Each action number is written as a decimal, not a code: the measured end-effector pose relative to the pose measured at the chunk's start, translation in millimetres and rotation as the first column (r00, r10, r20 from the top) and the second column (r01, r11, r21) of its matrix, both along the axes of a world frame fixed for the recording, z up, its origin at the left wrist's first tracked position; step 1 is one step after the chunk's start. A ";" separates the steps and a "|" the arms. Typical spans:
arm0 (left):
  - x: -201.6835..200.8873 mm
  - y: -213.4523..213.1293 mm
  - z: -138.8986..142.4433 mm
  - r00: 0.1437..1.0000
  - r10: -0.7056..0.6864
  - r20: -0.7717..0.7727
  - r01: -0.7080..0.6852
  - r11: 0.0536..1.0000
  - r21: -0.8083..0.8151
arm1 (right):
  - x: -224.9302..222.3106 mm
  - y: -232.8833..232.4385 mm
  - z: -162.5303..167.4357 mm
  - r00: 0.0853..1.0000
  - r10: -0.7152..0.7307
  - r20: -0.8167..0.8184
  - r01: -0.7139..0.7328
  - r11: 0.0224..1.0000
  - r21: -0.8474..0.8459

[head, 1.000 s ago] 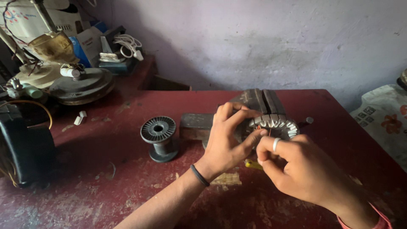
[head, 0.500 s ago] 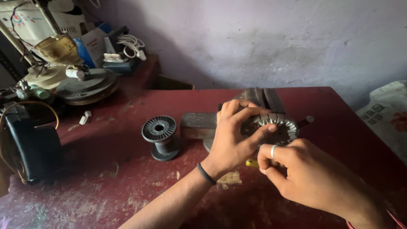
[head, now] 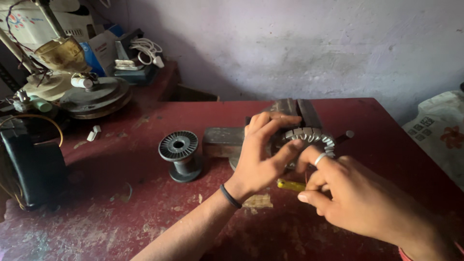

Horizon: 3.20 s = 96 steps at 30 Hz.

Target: The person winds copper wire around a motor stator held in a bench vise. They repeatedly insert the wire into slots, pull it through, and trim excess with scissors. The stator remains clamped throughout the process.

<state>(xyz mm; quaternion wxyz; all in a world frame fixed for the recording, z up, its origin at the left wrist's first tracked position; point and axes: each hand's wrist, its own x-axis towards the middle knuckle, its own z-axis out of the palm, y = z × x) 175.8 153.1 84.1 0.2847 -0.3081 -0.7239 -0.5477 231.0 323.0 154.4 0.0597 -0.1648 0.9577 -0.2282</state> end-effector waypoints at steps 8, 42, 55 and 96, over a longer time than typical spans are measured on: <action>-3.0 -2.8 0.1 1.000 0.026 -0.002 -0.026 0.999 -0.032 | 1.9 -14.3 22.8 0.945 -0.246 0.216 0.203 0.957 0.206; 0.6 -9.2 -4.0 0.891 0.139 -0.431 -0.202 0.974 -0.104 | -21.6 33.3 0.4 0.984 0.158 -0.086 -0.179 0.913 -0.368; 10.5 -11.1 5.0 0.917 0.133 -0.377 -0.170 0.983 -0.066 | -55.3 30.4 -5.0 0.846 0.051 -0.532 -0.295 0.874 -0.387; 22.6 -8.7 14.3 0.927 0.139 -0.348 -0.172 0.983 -0.067 | -56.1 42.7 -5.2 0.807 0.187 -0.560 -0.486 0.750 -0.449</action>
